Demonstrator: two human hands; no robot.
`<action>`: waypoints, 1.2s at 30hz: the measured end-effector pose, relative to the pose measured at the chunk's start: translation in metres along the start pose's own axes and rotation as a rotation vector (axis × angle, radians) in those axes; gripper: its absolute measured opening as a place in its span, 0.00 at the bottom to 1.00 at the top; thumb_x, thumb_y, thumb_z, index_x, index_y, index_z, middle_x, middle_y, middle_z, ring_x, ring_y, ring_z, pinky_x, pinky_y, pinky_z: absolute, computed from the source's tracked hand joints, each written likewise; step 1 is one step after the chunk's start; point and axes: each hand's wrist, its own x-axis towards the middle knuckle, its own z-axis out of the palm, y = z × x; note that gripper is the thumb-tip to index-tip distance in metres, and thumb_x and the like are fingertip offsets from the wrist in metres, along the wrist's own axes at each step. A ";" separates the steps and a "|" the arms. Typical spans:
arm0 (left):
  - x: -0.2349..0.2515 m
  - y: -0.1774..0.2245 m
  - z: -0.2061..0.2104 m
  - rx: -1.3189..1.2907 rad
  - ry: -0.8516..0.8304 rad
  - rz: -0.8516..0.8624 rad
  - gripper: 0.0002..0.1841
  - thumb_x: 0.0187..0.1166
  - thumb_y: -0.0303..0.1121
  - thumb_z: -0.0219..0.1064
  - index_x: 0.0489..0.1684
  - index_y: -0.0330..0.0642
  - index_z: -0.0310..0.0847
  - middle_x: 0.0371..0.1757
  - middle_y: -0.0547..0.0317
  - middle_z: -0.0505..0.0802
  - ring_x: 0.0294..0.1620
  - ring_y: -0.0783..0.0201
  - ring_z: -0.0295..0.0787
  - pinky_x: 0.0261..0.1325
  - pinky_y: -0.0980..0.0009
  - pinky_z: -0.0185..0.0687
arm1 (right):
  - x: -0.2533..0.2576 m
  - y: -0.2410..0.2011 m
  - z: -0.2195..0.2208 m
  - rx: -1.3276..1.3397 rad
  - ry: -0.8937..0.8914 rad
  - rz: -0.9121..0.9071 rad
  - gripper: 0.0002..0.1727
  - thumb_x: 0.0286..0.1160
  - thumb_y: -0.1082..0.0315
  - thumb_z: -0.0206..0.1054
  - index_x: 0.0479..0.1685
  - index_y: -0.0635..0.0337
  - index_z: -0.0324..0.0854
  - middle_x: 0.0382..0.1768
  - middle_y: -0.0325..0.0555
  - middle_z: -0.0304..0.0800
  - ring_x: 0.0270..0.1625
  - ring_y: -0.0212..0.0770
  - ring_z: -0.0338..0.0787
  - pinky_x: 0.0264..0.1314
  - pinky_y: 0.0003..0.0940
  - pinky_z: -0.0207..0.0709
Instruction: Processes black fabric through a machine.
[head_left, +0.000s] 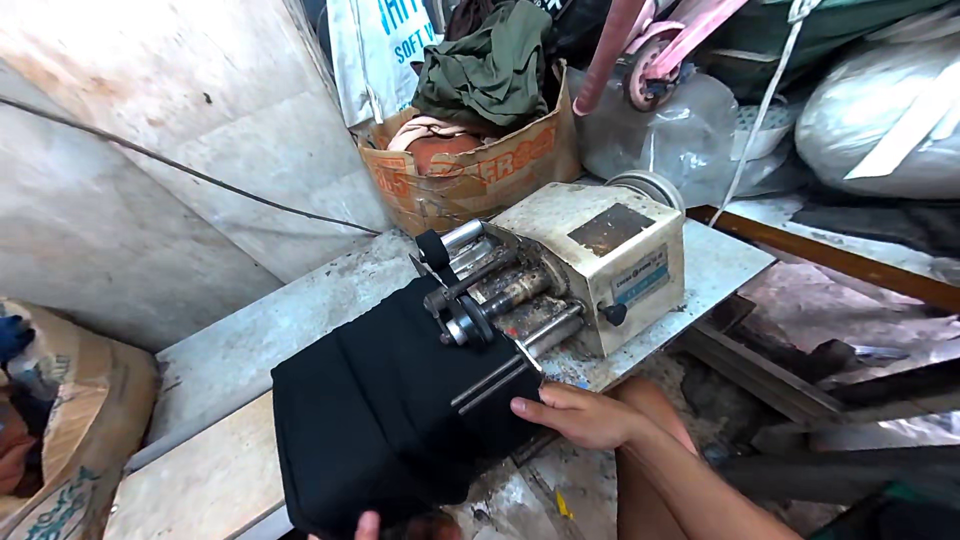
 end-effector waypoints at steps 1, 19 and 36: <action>-0.002 0.003 0.004 -0.019 -0.043 -0.016 0.19 0.77 0.34 0.74 0.63 0.57 0.75 0.55 0.78 0.94 0.60 0.79 0.89 0.67 0.75 0.85 | 0.000 0.000 0.000 -0.002 0.004 -0.002 0.26 0.92 0.47 0.49 0.42 0.56 0.85 0.39 0.34 0.90 0.49 0.22 0.87 0.55 0.28 0.80; -0.007 -0.023 -0.024 -0.160 -0.186 0.057 0.17 0.86 0.34 0.64 0.72 0.55 0.80 0.64 0.68 0.92 0.67 0.71 0.87 0.74 0.68 0.80 | -0.001 0.001 0.000 0.014 0.015 -0.006 0.26 0.93 0.48 0.48 0.40 0.57 0.84 0.37 0.34 0.90 0.47 0.22 0.88 0.54 0.27 0.81; 0.001 -0.008 -0.003 -0.121 0.037 0.086 0.12 0.84 0.33 0.67 0.62 0.56 0.81 0.56 0.71 0.94 0.62 0.74 0.89 0.69 0.70 0.84 | 0.000 0.004 0.000 0.018 0.021 -0.031 0.27 0.93 0.46 0.47 0.35 0.55 0.83 0.34 0.33 0.88 0.45 0.23 0.87 0.50 0.28 0.80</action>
